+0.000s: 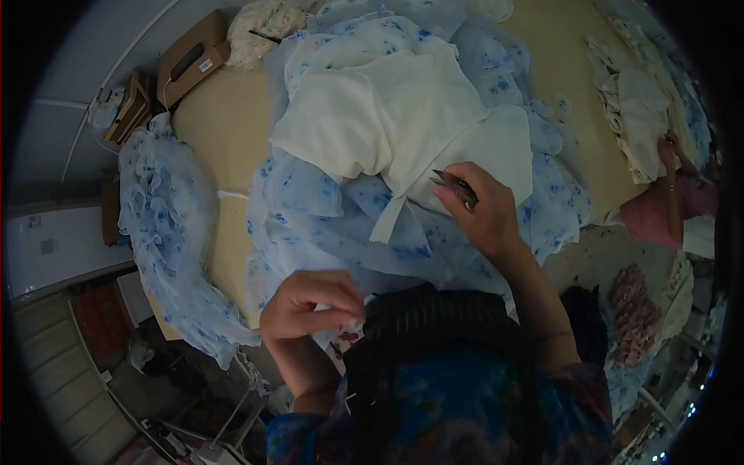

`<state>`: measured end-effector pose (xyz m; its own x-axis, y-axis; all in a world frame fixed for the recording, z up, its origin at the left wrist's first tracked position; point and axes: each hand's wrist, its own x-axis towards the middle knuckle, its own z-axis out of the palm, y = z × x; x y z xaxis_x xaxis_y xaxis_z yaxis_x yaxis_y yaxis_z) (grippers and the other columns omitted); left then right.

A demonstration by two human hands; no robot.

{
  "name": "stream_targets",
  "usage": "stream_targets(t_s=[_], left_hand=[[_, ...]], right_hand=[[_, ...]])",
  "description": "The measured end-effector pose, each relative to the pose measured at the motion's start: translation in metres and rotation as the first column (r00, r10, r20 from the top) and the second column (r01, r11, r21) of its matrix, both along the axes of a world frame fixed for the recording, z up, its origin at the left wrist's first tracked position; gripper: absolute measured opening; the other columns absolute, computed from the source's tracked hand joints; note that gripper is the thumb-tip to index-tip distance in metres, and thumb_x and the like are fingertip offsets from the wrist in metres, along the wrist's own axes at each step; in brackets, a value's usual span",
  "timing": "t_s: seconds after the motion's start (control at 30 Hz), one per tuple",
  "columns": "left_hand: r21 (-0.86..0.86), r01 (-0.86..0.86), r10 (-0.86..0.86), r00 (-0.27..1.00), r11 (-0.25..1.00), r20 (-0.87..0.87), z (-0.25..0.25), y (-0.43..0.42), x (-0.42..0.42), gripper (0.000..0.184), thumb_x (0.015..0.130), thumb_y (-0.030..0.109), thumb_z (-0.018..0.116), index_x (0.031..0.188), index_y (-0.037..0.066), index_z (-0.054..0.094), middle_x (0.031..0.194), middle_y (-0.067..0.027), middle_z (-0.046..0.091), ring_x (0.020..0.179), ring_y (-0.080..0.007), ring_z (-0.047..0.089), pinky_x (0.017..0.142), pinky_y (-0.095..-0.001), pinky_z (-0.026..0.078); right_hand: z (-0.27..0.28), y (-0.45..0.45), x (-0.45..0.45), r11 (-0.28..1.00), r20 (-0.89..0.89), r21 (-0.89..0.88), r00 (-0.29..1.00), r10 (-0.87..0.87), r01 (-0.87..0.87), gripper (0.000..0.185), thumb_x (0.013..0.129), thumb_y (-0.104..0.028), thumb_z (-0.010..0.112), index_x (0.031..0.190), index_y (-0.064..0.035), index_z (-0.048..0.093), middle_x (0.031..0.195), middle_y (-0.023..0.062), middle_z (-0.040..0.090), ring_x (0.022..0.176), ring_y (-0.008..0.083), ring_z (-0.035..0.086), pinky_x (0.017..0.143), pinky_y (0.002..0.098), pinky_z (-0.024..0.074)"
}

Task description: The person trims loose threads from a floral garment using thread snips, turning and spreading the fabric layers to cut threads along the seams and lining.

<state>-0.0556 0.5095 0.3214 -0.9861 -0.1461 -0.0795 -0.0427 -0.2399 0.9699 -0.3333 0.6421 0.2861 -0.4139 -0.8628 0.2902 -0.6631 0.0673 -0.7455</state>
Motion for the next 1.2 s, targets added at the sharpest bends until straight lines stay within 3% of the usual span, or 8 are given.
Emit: stream_targets(t_s=[0.07,0.13,0.23,0.53,0.63,0.83,1.03,1.2], left_hand=[[0.110,0.116,-0.135,0.973,0.987,0.187,0.011,-0.004,0.022,0.020,0.078,-0.007,0.076,0.097,-0.002,0.073,0.085,-0.0070,0.065,0.078,-0.0127,0.064,0.070,-0.0221,0.052],[-0.245,-0.407,0.462,0.854,0.880,0.240,0.004,0.022,0.000,0.031,0.077,-0.006,0.077,0.107,-0.001,0.072,0.090,-0.0074,0.066,0.080,-0.0125,0.065,0.067,-0.0236,0.054],[-0.622,-0.580,0.738,0.675,0.527,-0.004,-0.007,0.040,-0.065,0.030,0.081,-0.003,0.076,0.110,0.001,0.071,0.104,-0.0075,0.065,0.081,-0.0115,0.063,0.068,-0.0246,0.055],[-0.096,-0.777,0.783,0.620,0.622,0.053,-0.058,0.028,-0.105,0.014,0.096,0.009,0.067,0.101,-0.003,0.072,0.087,-0.0030,0.070,0.081,-0.0078,0.062,0.074,-0.0225,0.049],[-0.113,-0.779,0.787,0.615,0.616,0.049,-0.059,0.028,-0.105,0.014,0.096,0.010,0.068,0.100,-0.003,0.072,0.087,-0.0028,0.071,0.080,-0.0076,0.062,0.073,-0.0222,0.049],[-0.117,-0.792,0.800,0.597,0.600,0.059,-0.061,0.029,-0.111,0.015,0.095,0.010,0.070,0.102,-0.003,0.072,0.086,-0.0034,0.071,0.078,-0.0077,0.062,0.073,-0.0218,0.049],[-0.022,-0.816,0.810,0.570,0.578,0.142,-0.061,0.026,-0.111,0.016,0.094,0.011,0.070,0.102,-0.003,0.072,0.087,-0.0051,0.072,0.078,-0.0094,0.065,0.069,-0.0240,0.052],[0.130,-0.778,0.766,0.627,0.614,0.138,-0.052,0.024,-0.110,0.013,0.094,0.005,0.068,0.104,-0.003,0.070,0.091,-0.0060,0.071,0.074,-0.0103,0.065,0.068,-0.0244,0.052]], right_hand=[[0.001,0.003,0.003,0.999,0.090,0.047,0.996,0.024,-0.028,0.018,0.086,-0.012,0.073,0.099,-0.0072,0.062,0.083,0.0067,0.064,0.069,0.0230,0.066,0.058,0.0328,0.0505],[-0.001,0.000,0.009,0.995,0.099,0.087,0.994,0.045,-0.054,0.019,0.085,-0.011,0.073,0.101,-0.0079,0.062,0.082,0.0067,0.064,0.071,0.0225,0.067,0.059,0.0327,0.0510],[-0.012,-0.016,0.012,0.997,-0.030,0.050,0.998,0.063,-0.062,0.026,0.084,-0.008,0.073,0.108,-0.0088,0.062,0.082,0.0071,0.064,0.072,0.0222,0.067,0.061,0.0328,0.0517],[-0.019,-0.035,0.002,0.978,0.116,-0.139,0.984,-0.137,0.153,0.015,0.085,-0.005,0.071,0.099,-0.0049,0.065,0.084,0.0102,0.067,0.072,0.0251,0.067,0.062,0.0343,0.0519],[0.002,-0.012,0.011,0.985,0.320,0.156,0.940,-0.119,0.072,0.019,0.085,-0.008,0.073,0.101,-0.0032,0.064,0.087,0.0116,0.067,0.074,0.0269,0.067,0.063,0.0352,0.0521],[-0.027,-0.016,0.030,0.997,0.033,-0.061,0.999,-0.042,0.044,0.019,0.088,-0.012,0.074,0.099,-0.0004,0.064,0.077,0.0082,0.067,0.062,0.0143,0.060,0.061,0.0283,0.0488],[-0.020,-0.007,0.021,0.993,0.730,0.120,0.678,-0.090,0.003,0.013,0.093,-0.012,0.068,0.094,-0.0004,0.063,0.071,0.0034,0.065,0.058,0.0065,0.053,0.053,0.0234,0.0420],[-0.013,-0.003,0.014,0.999,0.787,0.050,0.616,-0.044,0.007,0.011,0.095,-0.012,0.065,0.093,-0.0017,0.064,0.073,0.0031,0.065,0.056,0.0040,0.050,0.050,0.0203,0.0373]])
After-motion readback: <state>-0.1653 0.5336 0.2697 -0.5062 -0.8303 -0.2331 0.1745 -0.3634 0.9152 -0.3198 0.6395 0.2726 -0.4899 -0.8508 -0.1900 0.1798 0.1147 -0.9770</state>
